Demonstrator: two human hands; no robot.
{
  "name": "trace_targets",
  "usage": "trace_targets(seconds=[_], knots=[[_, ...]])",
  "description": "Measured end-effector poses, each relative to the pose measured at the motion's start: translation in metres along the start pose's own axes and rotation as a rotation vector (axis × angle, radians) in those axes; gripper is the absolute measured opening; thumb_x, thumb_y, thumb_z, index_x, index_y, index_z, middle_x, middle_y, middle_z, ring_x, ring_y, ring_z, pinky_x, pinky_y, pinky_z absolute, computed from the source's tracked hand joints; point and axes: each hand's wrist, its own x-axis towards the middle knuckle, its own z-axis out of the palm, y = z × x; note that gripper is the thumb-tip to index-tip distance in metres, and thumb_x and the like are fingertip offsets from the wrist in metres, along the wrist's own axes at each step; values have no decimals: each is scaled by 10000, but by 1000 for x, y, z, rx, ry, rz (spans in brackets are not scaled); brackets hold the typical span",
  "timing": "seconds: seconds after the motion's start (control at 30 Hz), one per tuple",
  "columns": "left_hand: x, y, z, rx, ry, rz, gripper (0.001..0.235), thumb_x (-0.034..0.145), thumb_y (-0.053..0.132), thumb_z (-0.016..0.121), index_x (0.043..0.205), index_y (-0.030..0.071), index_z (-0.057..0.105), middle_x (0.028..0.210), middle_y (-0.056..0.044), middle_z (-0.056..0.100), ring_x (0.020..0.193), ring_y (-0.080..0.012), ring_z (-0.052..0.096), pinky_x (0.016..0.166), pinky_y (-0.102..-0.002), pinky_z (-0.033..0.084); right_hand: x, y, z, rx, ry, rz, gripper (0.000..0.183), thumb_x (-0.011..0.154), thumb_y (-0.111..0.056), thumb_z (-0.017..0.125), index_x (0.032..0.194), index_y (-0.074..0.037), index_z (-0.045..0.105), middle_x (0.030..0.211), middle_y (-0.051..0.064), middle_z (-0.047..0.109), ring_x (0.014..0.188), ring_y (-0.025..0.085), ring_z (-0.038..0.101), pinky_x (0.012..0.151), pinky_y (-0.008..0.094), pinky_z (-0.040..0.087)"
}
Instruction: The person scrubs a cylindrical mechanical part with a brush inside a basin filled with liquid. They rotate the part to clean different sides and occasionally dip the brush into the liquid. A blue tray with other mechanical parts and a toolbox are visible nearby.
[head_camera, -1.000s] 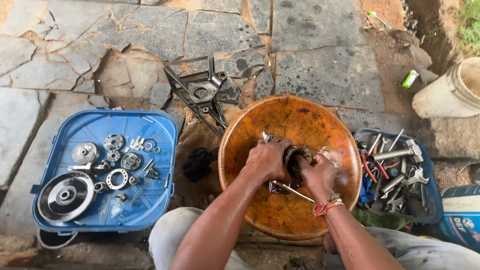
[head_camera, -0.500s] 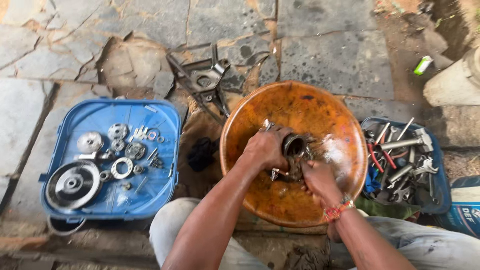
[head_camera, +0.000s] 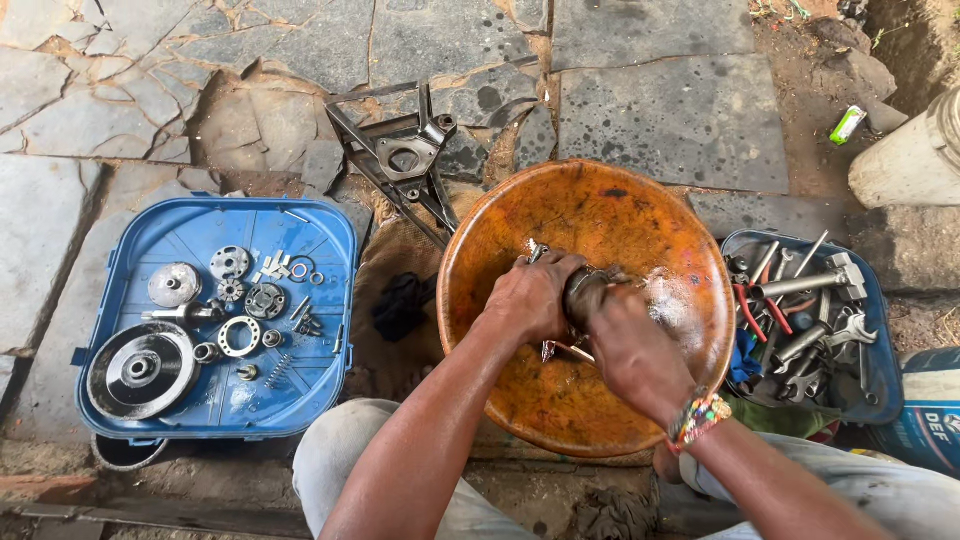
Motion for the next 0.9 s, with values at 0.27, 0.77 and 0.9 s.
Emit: trace_targets(seconds=[0.27,0.77,0.9], knots=[[-8,5,-9,-5,-61,-28,1033,578,354,956,1476,250,455,1534,-54,501,1319,-302,573,1238,-483,294,-12,42,-11,-214,-134,-329,448,824,-60,566,1272,-36,568,1268,108,572,1011,244,588,879,400,516],[-7,0,-5,-1,-13,2,1041,547,408,952,1469,286,484,1535,-45,494,1345,-356,537,1193,-515,351,15,21,35,266,-195,-81,493,927,-118,597,1406,-77,488,1225,195,631,979,318,662,848,434,588],[-9,-3,-2,-3,66,86,964,587,452,929,1437,262,514,1526,-67,511,1286,-407,554,1069,-504,485,18,45,70,279,34,-235,516,857,-159,685,1339,-49,537,1256,206,632,1029,367,675,854,472,572]])
